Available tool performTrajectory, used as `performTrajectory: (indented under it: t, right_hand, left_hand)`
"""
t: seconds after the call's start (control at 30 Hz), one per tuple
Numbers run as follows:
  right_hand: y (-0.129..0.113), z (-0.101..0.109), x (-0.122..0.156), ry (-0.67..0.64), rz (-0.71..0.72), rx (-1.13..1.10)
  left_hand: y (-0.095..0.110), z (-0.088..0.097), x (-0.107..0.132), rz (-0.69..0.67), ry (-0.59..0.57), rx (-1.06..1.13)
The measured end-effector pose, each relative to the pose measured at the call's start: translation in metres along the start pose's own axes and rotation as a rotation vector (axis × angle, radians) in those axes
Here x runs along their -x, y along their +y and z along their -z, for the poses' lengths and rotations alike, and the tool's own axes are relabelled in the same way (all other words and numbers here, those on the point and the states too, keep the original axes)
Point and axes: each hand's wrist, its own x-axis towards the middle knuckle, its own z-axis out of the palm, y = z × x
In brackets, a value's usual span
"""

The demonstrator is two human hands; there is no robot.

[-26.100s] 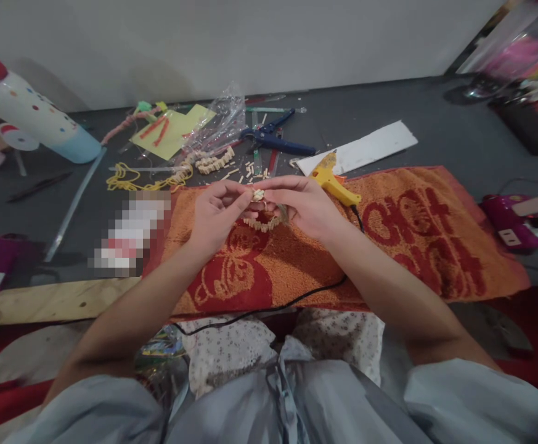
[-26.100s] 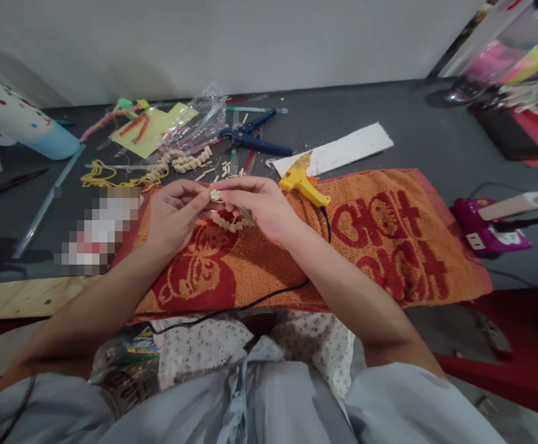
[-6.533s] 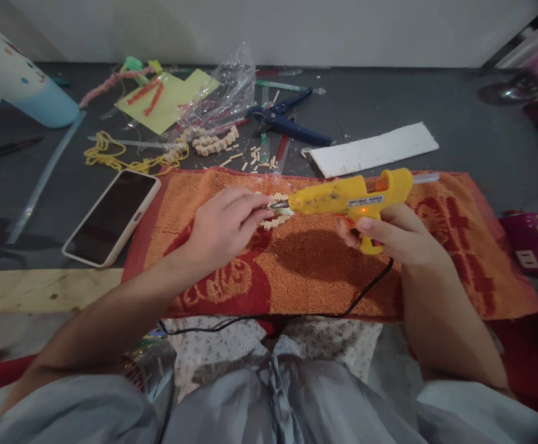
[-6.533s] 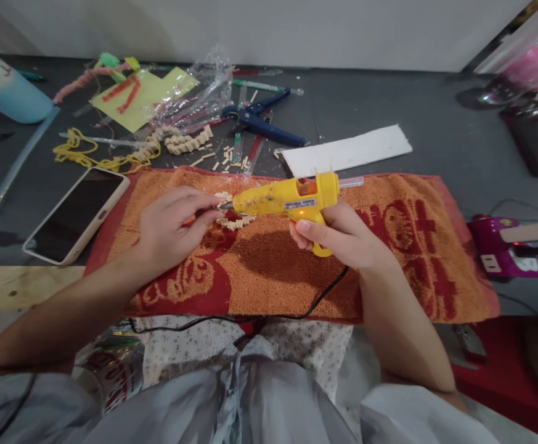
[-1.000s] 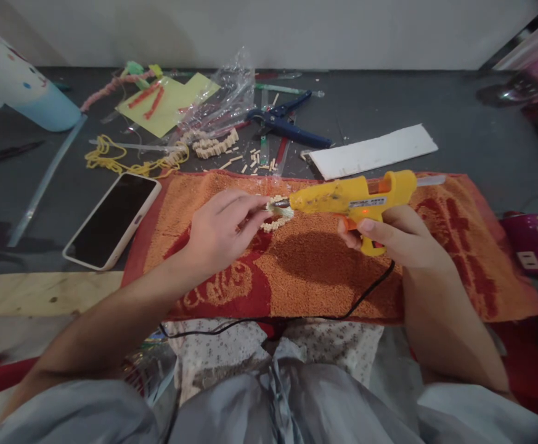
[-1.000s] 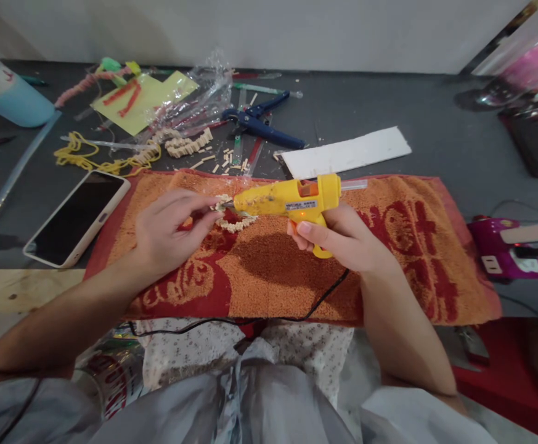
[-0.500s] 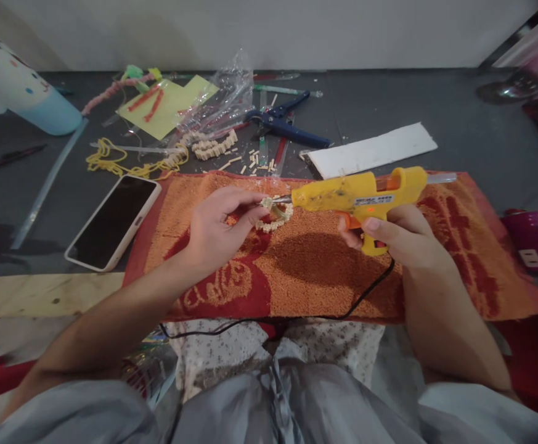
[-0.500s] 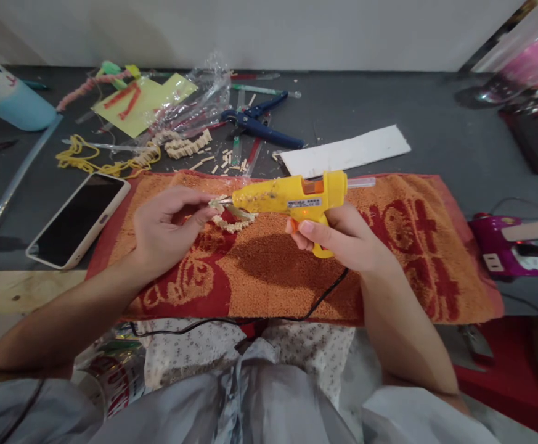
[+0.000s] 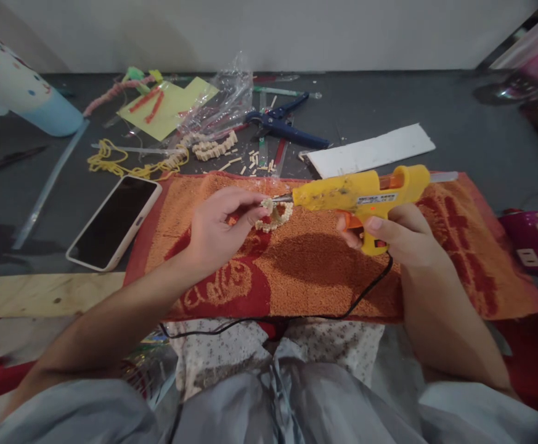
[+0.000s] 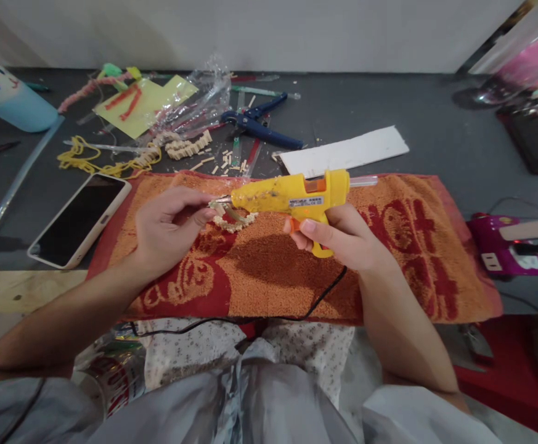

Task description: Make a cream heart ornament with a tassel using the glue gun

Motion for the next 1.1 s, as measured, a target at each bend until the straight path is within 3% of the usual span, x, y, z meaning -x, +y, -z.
performTrajectory:
  t: [0.2, 0.4, 0.73, 0.9, 1.0, 1.1]
  right_hand:
    - [-0.001, -0.001, -0.002, -0.057, -0.007, 0.018]
    - [-0.003, -0.002, 0.000, 0.003, 0.001, -0.037]
    - [-0.002, 0.001, -0.001, -0.043, 0.082, -0.030]
    - [-0.002, 0.005, 0.001, 0.127, 0.123, -0.069]
    - [0.001, 0.012, 0.002, 0.249, 0.112, 0.084]
    - [0.001, 0.022, 0.000, 0.298, 0.098, 0.515]
  left_hand:
    - [0.000, -0.001, 0.000, -0.019, 0.014, 0.002]
    - [0.000, 0.001, 0.001, -0.038, 0.000, 0.020]
    - [0.000, 0.000, 0.000, -0.069, -0.007, -0.013]
    - [-0.001, -0.002, 0.002, -0.086, 0.005, -0.050]
    - [-0.002, -0.003, 0.002, -0.121, 0.001, -0.058]
    - [-0.002, -0.004, 0.003, -0.133, 0.003, -0.059]
